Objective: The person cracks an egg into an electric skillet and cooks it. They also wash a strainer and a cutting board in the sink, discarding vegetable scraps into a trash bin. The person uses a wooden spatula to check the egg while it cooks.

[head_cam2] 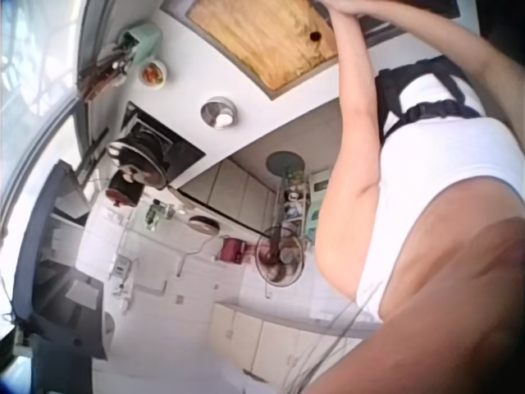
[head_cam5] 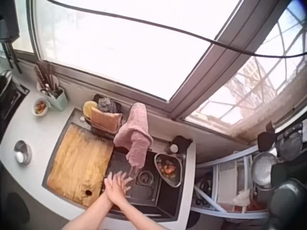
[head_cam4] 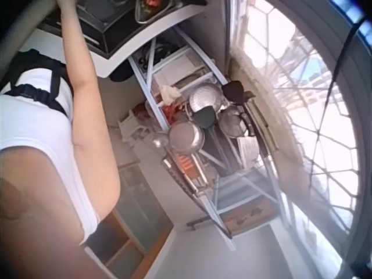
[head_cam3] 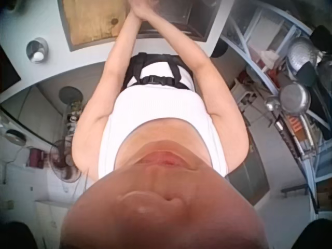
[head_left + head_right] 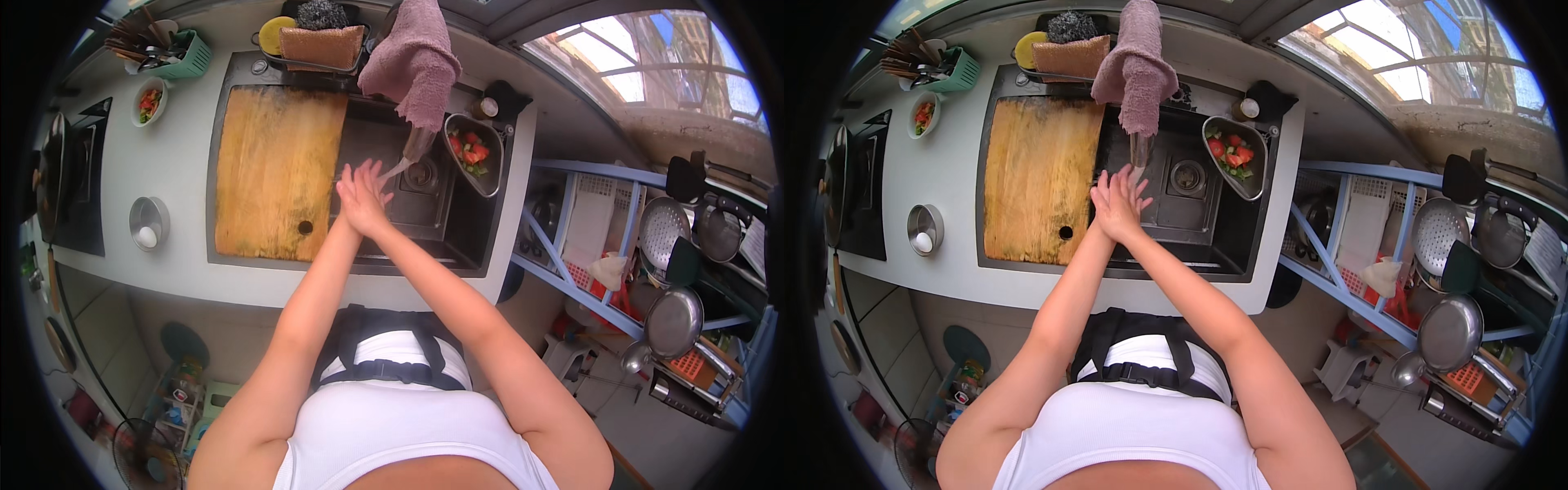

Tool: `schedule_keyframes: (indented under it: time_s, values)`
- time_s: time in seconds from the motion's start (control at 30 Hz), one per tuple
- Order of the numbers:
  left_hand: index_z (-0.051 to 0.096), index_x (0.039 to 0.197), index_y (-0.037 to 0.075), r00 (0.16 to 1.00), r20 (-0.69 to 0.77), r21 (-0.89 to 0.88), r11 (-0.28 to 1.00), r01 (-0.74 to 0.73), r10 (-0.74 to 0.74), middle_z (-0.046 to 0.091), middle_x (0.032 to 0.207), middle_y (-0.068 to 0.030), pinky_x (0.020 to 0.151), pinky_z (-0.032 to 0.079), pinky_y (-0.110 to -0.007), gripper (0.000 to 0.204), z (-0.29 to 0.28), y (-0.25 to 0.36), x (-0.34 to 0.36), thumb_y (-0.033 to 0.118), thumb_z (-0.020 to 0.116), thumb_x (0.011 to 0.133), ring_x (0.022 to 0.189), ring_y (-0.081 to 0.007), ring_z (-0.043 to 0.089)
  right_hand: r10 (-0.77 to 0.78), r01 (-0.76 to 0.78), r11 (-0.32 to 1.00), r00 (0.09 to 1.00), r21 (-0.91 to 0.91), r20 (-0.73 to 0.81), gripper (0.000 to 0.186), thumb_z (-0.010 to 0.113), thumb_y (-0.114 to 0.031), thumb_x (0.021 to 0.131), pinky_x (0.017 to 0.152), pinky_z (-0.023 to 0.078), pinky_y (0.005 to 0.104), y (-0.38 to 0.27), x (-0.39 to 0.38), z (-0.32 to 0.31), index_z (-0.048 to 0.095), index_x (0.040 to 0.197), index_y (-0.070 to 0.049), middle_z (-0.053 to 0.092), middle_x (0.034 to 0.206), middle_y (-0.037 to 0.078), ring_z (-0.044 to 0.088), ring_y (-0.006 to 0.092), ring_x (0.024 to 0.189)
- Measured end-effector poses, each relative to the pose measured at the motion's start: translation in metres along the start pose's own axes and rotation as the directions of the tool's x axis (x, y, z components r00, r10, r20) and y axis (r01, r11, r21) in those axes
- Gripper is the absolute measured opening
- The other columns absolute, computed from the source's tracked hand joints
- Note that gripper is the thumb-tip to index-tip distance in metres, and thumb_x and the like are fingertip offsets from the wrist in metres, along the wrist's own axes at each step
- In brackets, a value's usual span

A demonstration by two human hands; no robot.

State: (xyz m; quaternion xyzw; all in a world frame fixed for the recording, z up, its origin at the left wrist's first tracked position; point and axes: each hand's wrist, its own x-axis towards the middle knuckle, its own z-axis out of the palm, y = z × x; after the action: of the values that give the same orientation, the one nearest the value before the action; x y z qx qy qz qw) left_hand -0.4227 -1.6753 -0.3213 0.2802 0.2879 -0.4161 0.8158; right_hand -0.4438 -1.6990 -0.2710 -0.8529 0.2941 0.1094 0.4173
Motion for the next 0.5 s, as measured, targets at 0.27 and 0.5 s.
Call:
schedule_keyframes:
  time_s: [0.27, 0.5]
  values:
    - [0.011, 0.151, 0.022, 0.992, 0.072, -0.180, 0.977, 0.116, -0.105, 0.016, 0.155, -0.0039, 0.104, 0.022, -0.068, 0.088, 0.008, 0.010, -0.011, 0.073, 0.035, 0.083, 0.138, -0.0360, 0.023, 0.268, -0.259, 0.938, 0.963, -0.231, 0.010, 0.081, 0.035, -0.060, 0.092, 0.110, 0.015, 0.0577, -0.030, 0.005, -0.014, 0.030, 0.141, 0.005, 0.023, 0.149, 0.026, 0.017, 0.0442, 0.139]
    - [0.041, 0.135, 0.018, 0.967, 0.107, -0.272, 0.929, 0.253, -0.232, 0.039, 0.138, -0.0128, 0.100, 0.033, -0.060, 0.069, 0.040, 0.006, -0.035, 0.066, 0.040, 0.086, 0.123, -0.0390, 0.039, 0.312, -0.320, 0.947, 0.938, -0.031, -0.152, 0.071, 0.037, -0.059, 0.089, 0.108, 0.028, 0.0470, -0.022, 0.023, -0.032, 0.050, 0.127, 0.000, 0.046, 0.135, 0.024, 0.039, 0.0409, 0.129]
